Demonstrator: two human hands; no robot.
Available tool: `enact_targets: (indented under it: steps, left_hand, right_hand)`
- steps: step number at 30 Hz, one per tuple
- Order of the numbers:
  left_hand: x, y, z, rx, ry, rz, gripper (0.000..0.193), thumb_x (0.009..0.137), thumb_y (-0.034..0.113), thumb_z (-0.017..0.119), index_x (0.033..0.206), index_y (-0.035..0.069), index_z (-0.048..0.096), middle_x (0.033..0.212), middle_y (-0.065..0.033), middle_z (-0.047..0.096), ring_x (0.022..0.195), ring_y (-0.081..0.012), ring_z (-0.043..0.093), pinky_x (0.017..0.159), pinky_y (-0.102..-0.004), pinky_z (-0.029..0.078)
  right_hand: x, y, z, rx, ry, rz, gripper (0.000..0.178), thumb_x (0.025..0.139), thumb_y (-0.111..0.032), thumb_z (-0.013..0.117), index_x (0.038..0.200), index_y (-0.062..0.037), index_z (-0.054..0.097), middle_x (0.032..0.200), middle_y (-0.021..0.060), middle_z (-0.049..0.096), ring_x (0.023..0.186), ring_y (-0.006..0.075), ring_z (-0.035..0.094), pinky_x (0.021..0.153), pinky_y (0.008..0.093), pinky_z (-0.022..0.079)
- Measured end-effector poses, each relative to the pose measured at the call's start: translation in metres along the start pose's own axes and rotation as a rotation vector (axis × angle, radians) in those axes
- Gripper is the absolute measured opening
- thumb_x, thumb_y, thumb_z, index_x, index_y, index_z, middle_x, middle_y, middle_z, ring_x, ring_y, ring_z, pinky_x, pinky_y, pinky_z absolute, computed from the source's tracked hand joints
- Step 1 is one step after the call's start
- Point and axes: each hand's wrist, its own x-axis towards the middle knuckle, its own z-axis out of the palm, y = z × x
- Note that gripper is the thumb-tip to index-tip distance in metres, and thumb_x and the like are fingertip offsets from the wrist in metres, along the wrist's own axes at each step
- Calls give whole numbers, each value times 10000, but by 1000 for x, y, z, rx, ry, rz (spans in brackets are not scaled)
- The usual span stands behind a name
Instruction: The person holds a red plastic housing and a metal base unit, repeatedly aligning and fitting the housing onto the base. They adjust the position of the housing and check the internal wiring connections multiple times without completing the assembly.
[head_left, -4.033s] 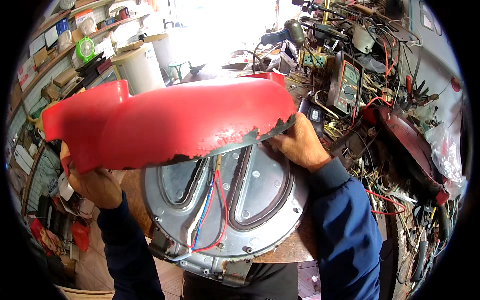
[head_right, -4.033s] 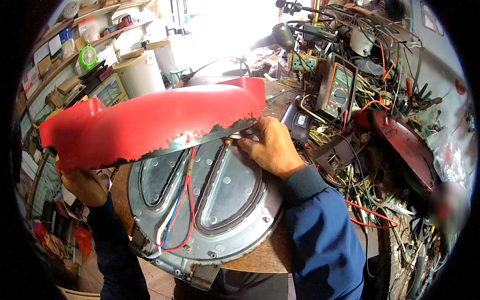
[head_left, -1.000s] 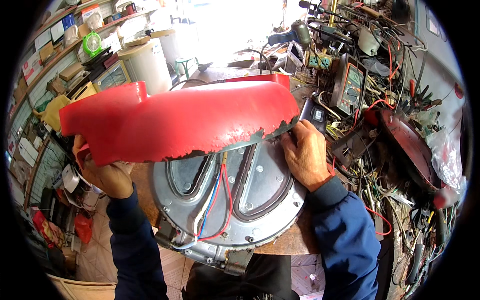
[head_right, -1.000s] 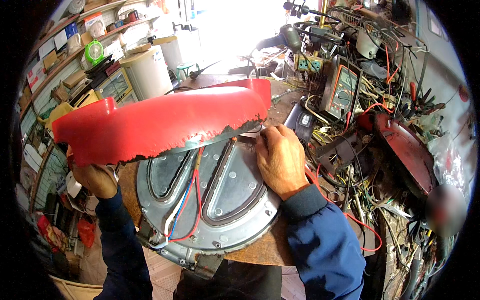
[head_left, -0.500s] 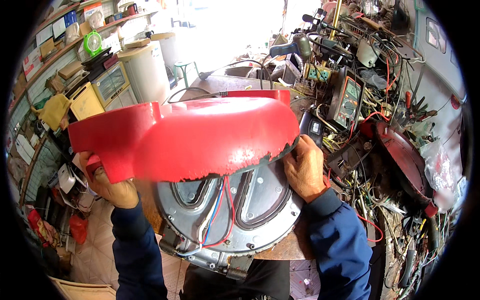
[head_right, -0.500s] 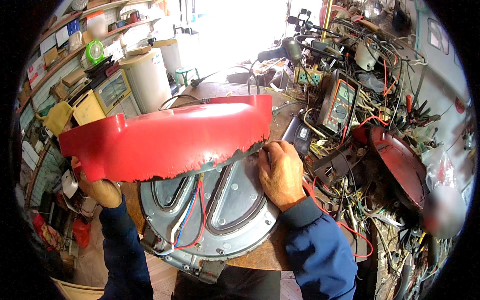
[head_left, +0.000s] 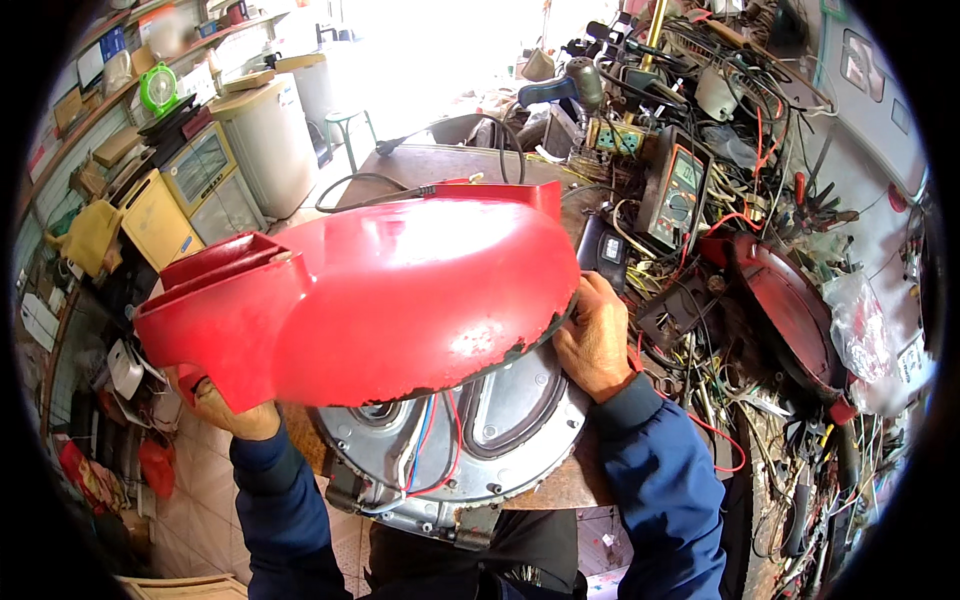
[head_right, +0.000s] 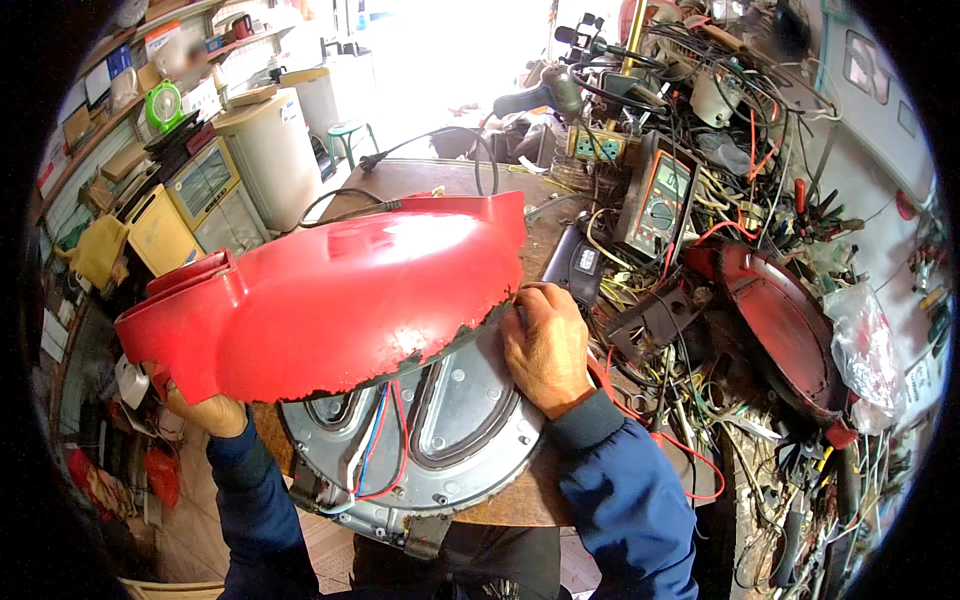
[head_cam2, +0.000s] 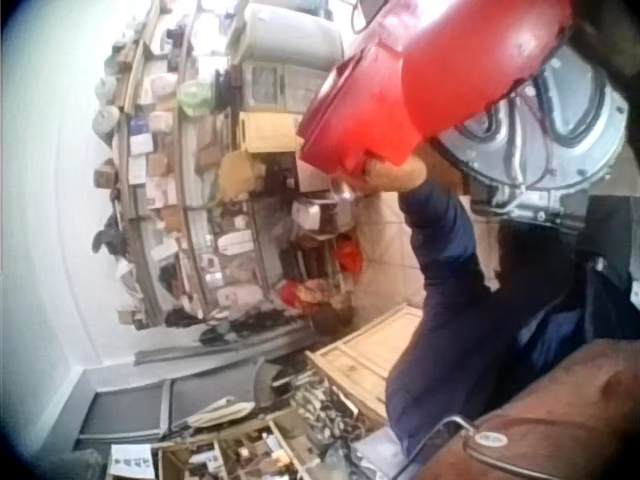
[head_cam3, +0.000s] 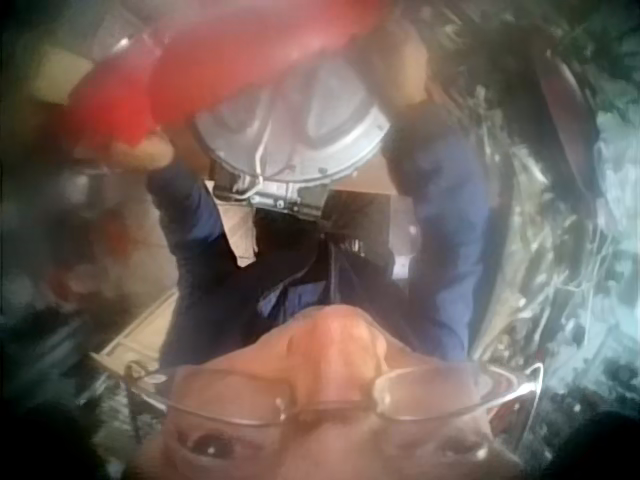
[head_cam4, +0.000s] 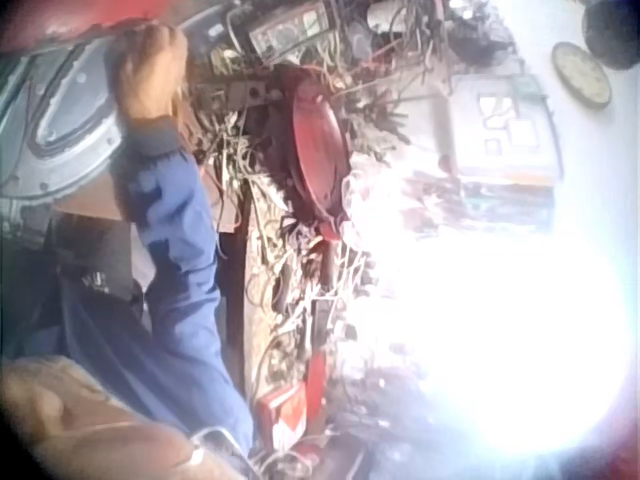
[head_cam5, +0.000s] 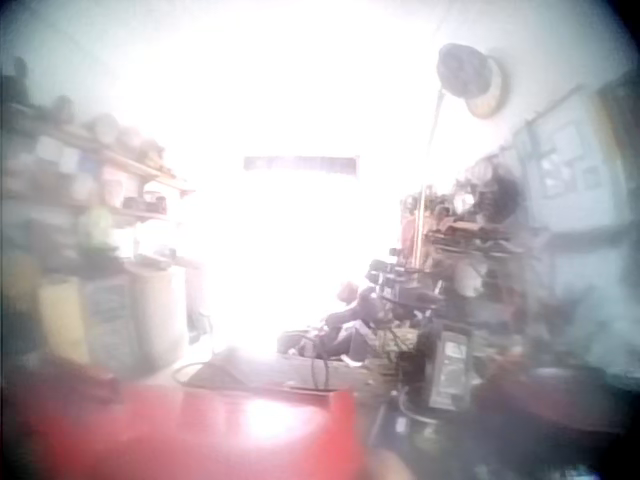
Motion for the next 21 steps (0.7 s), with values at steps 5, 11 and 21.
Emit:
enact_targets:
  steps: [5, 11, 21]
  left_hand:
    - [0, -2, -5, -23, -16, -40, 469, 819, 239, 740, 1214, 10, 634, 1206, -154, 651, 1077, -331, 633, 926, -429, 497]
    - [-2, 4, -1, 71, -6, 23, 481, 829, 269, 727, 1221, 10, 624, 1186, -152, 655, 1039, -314, 649, 882, -416, 519]
    - [-1, 14, -8, 330, -141, 236, 453, 959, 324, 572, 1227, -41, 593, 1194, -144, 634, 1041, -270, 635, 868, -392, 520]
  right_hand:
    - [1, -3, 1, -7, -7, -2, 142, 842, -68, 640, 956, 15, 662, 989, 191, 646, 952, 401, 615, 835, 468, 500]
    - [0, -2, 0, -4, -17, -6, 152, 838, -68, 640, 960, 20, 661, 999, 194, 646, 964, 404, 613, 836, 472, 498]
    - [-1, 0, 1, 1, -32, 4, 203, 820, -52, 645, 1010, 14, 669, 1031, 200, 653, 978, 405, 622, 851, 459, 510]
